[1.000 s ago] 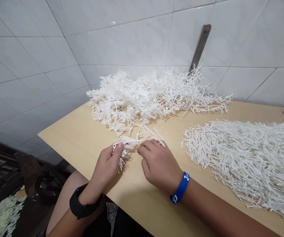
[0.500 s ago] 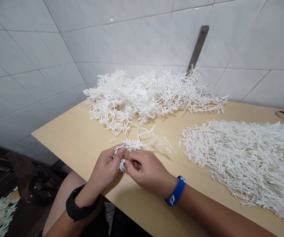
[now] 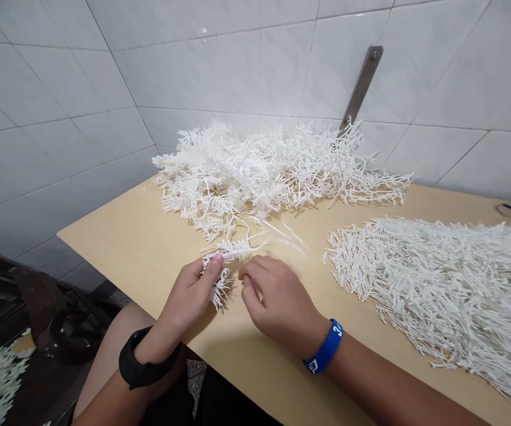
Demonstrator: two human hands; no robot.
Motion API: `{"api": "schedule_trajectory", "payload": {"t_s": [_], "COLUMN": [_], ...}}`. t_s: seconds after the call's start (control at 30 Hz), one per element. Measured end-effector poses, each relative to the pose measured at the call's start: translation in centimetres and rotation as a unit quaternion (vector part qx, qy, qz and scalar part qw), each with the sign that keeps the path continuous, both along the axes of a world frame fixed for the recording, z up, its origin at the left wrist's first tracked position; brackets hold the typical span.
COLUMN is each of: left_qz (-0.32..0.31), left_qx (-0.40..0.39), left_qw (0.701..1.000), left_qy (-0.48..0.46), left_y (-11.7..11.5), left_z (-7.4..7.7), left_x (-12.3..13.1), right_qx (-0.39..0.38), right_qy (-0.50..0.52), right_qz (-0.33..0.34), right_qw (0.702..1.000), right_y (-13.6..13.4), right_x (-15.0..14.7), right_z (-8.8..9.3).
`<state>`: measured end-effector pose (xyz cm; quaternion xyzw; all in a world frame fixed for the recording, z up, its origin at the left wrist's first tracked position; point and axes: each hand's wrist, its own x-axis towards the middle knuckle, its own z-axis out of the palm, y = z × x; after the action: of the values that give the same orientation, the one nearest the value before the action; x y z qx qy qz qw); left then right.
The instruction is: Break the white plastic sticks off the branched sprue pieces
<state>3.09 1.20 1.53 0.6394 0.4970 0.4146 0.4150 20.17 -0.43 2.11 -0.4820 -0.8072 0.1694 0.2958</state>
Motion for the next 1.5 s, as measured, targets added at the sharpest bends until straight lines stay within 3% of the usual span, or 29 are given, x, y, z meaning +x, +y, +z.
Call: {"api": "schedule_trajectory", "payload": {"t_s": [0.1, 0.17, 0.27, 0.37, 0.57, 0.8, 0.93, 1.03, 1.13, 1.3, 1.5], "left_qz": [-0.070, -0.082, -0.065, -0.087, -0.076, 0.056, 0.014, 0.022, 0.024, -0.007, -0.071], "left_qx": [-0.004, -0.009, -0.011, -0.010, 0.007, -0.021, -0.011, -0.034, -0.050, -0.051, -0.070], "left_qw": [0.997, 0.996, 0.998, 0.996, 0.996, 0.997, 0.999, 0.999, 0.998, 0.999, 0.995], "left_qy": [-0.022, -0.025, -0.018, -0.011, 0.052, 0.042, 0.039, 0.012, -0.006, -0.017, -0.028], "left_y": [-0.2, -0.2, -0.2, -0.3, -0.7, 0.0, 0.0, 0.0, 0.0, -0.1, -0.1], "left_z": [0.3, 0.4, 0.4, 0.2, -0.2, -0.2, -0.1, 0.0, 0.0, 0.0, 0.4], "left_x": [0.1, 0.1, 0.0, 0.0, 0.3, 0.0, -0.1, -0.2, -0.2, 0.0, -0.3], "right_qx": [-0.096, -0.123, -0.112, -0.090, -0.143, -0.097, 0.001, 0.010, -0.014, -0.099, -0.118], "right_qy": [0.099, 0.112, 0.096, 0.062, 0.005, -0.076, -0.152, -0.195, -0.150, 0.037, 0.075], "right_qz": [0.006, 0.005, 0.016, 0.021, -0.005, -0.019, -0.035, -0.039, -0.047, -0.014, 0.029], "right_qw": [0.990, 0.986, 0.989, 0.994, 0.990, 0.992, 0.988, 0.980, 0.987, 0.994, 0.990], "right_y": [0.0, 0.0, 0.0, -0.2, -0.3, -1.4, -1.2, -0.6, -0.6, -0.9, -0.6], "right_x": [-0.8, -1.1, -1.2, -1.3, -1.8, -1.5, -0.4, 0.3, 0.4, -0.9, -2.1], "right_z": [-0.1, -0.2, -0.2, -0.1, 0.3, 0.5, 0.3, 0.3, 0.5, 0.7, 0.2]}}
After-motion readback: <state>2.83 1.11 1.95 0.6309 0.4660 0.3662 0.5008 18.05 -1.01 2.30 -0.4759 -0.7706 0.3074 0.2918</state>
